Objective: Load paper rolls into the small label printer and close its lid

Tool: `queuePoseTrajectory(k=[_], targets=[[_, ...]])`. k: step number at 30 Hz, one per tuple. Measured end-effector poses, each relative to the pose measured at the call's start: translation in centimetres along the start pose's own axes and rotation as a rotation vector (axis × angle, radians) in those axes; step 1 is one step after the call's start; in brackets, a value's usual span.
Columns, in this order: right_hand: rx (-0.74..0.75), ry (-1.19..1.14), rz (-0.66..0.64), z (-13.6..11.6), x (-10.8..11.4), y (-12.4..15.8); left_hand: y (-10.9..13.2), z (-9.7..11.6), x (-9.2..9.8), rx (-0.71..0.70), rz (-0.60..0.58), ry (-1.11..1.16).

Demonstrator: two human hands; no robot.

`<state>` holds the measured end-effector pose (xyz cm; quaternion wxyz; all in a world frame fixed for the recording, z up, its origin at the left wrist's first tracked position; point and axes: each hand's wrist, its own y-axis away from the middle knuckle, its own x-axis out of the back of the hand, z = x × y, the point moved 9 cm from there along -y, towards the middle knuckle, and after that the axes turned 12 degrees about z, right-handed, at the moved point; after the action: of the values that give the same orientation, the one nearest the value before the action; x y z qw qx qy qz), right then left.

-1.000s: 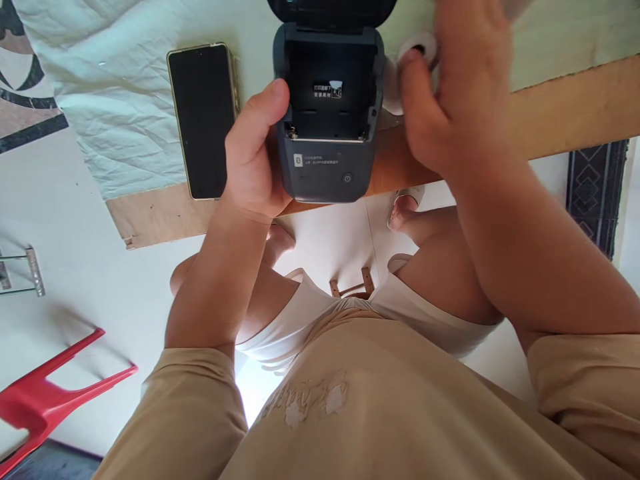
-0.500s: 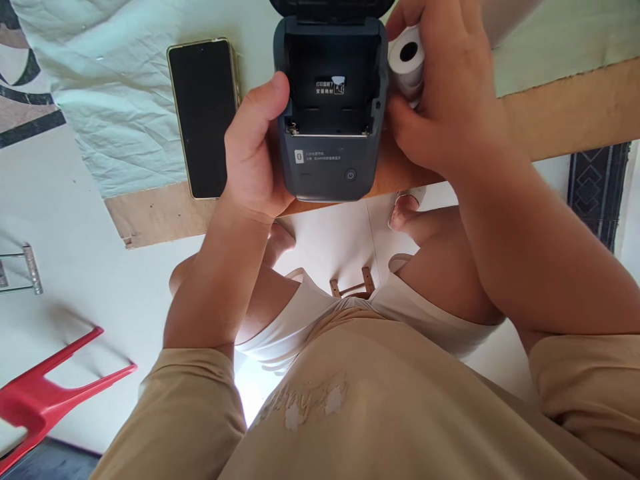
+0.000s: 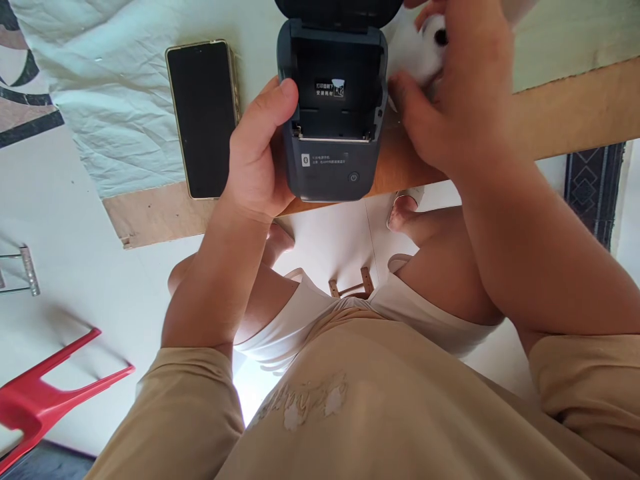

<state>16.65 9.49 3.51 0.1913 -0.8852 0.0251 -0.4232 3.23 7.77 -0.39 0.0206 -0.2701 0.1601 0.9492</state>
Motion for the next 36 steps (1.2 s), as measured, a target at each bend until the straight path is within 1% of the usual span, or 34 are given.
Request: queuePoseTrajectory(k=[2,5,10,13,15,17,20,23,27,29,32,36], targets=[[0.023,-0.001,-0.035,-0.4,-0.4,0.1,-0.2,0.0,0.1,-0.018,0.006,0.018],[0.002,0.048,-0.047,-0.1,-0.5,0.1,-0.3,0.0,0.2,-0.027,0.005,0.006],[-0.082,0.174,-0.035,1.0,-0.2,0.2,0.0,0.0,0.1,0.021,0.006,-0.025],[-0.099,0.17,-0.027,1.2,-0.1,0.3,0.0,0.0,0.1,0.034,0.007,-0.024],[-0.107,0.14,0.006,1.3,0.3,0.2,0.0,0.0,0.0,0.028,-0.003,-0.016],[-0.136,0.087,0.063,1.5,0.9,0.0,0.1,0.1,-0.1,0.02,-0.014,0.003],[-0.199,-0.062,0.161,1.9,1.8,-0.2,0.1,0.0,-0.1,0.018,-0.004,0.005],[-0.241,-0.228,0.206,1.9,2.0,-0.4,-0.1,-0.2,0.1,0.013,0.015,-0.016],[-0.265,-0.405,0.251,1.6,2.0,-0.5,-0.4,0.0,0.2,-0.03,0.015,-0.016],[-0.263,-0.465,0.249,1.4,2.0,-0.5,-0.3,0.1,0.1,-0.019,-0.004,-0.028],[-0.299,-0.568,0.202,1.2,1.5,-0.2,-0.2,-0.1,-0.1,0.008,-0.024,-0.041],[-0.357,-0.685,0.146,1.5,0.3,0.1,-0.2,0.1,0.0,-0.016,-0.013,-0.007]])
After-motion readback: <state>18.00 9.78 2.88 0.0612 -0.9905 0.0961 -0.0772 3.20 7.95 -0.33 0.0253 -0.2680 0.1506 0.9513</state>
